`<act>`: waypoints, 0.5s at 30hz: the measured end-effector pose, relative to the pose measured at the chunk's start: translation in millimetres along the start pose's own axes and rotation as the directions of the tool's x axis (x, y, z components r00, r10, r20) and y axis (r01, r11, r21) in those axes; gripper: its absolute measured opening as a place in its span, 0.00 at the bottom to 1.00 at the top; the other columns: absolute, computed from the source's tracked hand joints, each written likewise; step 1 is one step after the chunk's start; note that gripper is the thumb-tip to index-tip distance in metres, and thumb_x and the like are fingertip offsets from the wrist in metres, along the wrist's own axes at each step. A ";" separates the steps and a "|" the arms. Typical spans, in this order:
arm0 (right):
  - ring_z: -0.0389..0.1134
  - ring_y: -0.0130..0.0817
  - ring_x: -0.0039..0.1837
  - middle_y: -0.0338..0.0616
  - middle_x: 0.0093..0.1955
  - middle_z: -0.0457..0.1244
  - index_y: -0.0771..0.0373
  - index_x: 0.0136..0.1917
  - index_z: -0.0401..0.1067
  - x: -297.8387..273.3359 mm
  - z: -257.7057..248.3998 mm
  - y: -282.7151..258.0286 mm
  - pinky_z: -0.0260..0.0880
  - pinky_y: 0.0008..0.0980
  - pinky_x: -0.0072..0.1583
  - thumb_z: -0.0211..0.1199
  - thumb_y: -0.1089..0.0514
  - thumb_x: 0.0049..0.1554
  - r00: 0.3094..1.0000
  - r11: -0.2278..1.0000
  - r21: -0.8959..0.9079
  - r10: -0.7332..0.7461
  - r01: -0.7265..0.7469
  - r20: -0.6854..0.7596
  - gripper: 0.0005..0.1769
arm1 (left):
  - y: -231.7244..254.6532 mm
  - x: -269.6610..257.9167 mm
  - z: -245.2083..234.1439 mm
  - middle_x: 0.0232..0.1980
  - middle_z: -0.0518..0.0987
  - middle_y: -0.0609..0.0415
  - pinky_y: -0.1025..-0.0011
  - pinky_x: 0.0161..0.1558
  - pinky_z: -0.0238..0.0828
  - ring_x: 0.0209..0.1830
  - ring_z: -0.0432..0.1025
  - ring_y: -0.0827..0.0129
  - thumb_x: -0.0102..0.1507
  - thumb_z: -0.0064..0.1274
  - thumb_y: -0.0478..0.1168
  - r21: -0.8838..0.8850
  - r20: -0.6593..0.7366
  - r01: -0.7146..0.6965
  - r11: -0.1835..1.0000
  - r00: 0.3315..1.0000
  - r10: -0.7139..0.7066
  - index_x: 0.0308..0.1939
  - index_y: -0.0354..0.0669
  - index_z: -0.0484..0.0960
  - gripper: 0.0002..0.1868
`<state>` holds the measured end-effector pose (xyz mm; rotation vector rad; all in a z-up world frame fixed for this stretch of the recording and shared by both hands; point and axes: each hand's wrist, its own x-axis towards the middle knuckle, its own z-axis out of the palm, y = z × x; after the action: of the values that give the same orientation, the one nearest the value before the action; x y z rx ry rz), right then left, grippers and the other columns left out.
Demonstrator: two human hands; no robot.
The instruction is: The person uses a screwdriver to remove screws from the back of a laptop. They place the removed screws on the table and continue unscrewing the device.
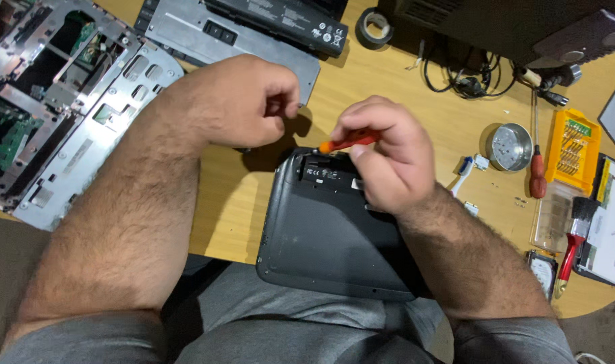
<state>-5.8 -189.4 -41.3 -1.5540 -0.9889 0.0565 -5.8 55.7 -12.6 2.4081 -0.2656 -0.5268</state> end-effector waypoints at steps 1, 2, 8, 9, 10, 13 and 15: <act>0.68 0.42 0.52 0.55 0.51 0.62 0.66 0.59 0.63 -0.6 -0.6 -0.6 0.78 0.36 0.55 0.49 0.72 0.61 1.000 1.000 0.005 0.003 -0.003 0.005 0.14 | 4.0 -1.7 -0.5 0.31 0.79 0.66 0.70 0.36 0.69 0.29 0.71 0.73 0.55 0.53 0.34 -0.004 0.000 0.006 1.000 1.000 -0.006 0.37 0.55 0.82 0.10; 0.67 0.43 0.53 0.57 0.51 0.62 0.67 0.59 0.62 -1.2 -1.1 -1.3 0.75 0.36 0.56 0.49 0.72 0.61 1.000 0.999 0.027 -0.020 0.020 -0.011 0.13 | 8.0 -3.4 -1.1 0.34 0.81 0.65 0.68 0.38 0.69 0.33 0.72 0.71 0.56 0.52 0.36 0.033 0.034 0.034 0.999 0.999 -0.035 0.39 0.56 0.83 0.11; 0.71 0.42 0.53 0.59 0.51 0.65 0.62 0.63 0.62 -14.9 -4.4 -53.1 0.77 0.33 0.57 0.55 0.66 0.63 0.997 0.997 0.060 0.047 -0.051 0.067 0.14 | 1.5 -3.5 12.6 0.38 0.81 0.62 0.64 0.39 0.68 0.36 0.73 0.68 0.62 0.54 0.38 0.096 0.036 -0.025 0.995 0.999 0.022 0.37 0.54 0.81 0.04; 0.75 0.42 0.53 0.57 0.52 0.68 0.58 0.63 0.65 -17.3 -5.6 -67.7 0.82 0.31 0.57 0.59 0.64 0.62 0.990 0.995 0.037 0.090 -0.095 0.105 0.16 | -0.3 -3.0 14.3 0.39 0.81 0.61 0.63 0.41 0.69 0.37 0.73 0.68 0.65 0.56 0.41 0.125 0.007 -0.089 0.988 0.996 0.088 0.39 0.54 0.81 0.00; 0.75 0.42 0.53 0.57 0.52 0.68 0.58 0.63 0.65 -19.5 -4.5 -66.0 0.82 0.31 0.57 0.59 0.64 0.62 0.989 0.994 0.050 0.094 -0.101 0.117 0.16 | -6.4 -6.4 18.3 0.39 0.81 0.61 0.63 0.41 0.69 0.37 0.73 0.68 0.65 0.56 0.41 0.117 0.007 -0.072 0.991 0.997 0.072 0.39 0.54 0.81 0.00; 0.78 0.25 0.55 0.44 0.59 0.69 0.60 0.69 0.63 -31.8 -0.5 -67.0 0.83 0.16 0.50 0.58 0.70 0.64 0.920 0.973 0.186 -0.197 0.140 0.340 0.21 | -17.8 -20.4 28.3 0.33 0.79 0.68 0.71 0.32 0.66 0.29 0.70 0.76 0.62 0.52 0.36 0.036 -0.113 -0.233 0.972 0.965 0.236 0.39 0.57 0.79 0.06; 0.78 0.36 0.54 0.49 0.56 0.72 0.58 0.64 0.65 -48.2 4.8 -73.1 0.81 0.37 0.57 0.60 0.64 0.62 0.888 0.995 0.076 -0.091 0.063 0.451 0.17 | -20.5 -39.5 37.4 0.38 0.80 0.61 0.69 0.32 0.64 0.33 0.72 0.72 0.63 0.51 0.31 0.071 -0.330 -0.452 0.889 0.831 0.449 0.40 0.48 0.79 0.07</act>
<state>-78.8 -221.8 -5.0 -1.4743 -1.4030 0.4078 -56.4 63.2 -40.1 2.2662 -0.6545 0.1051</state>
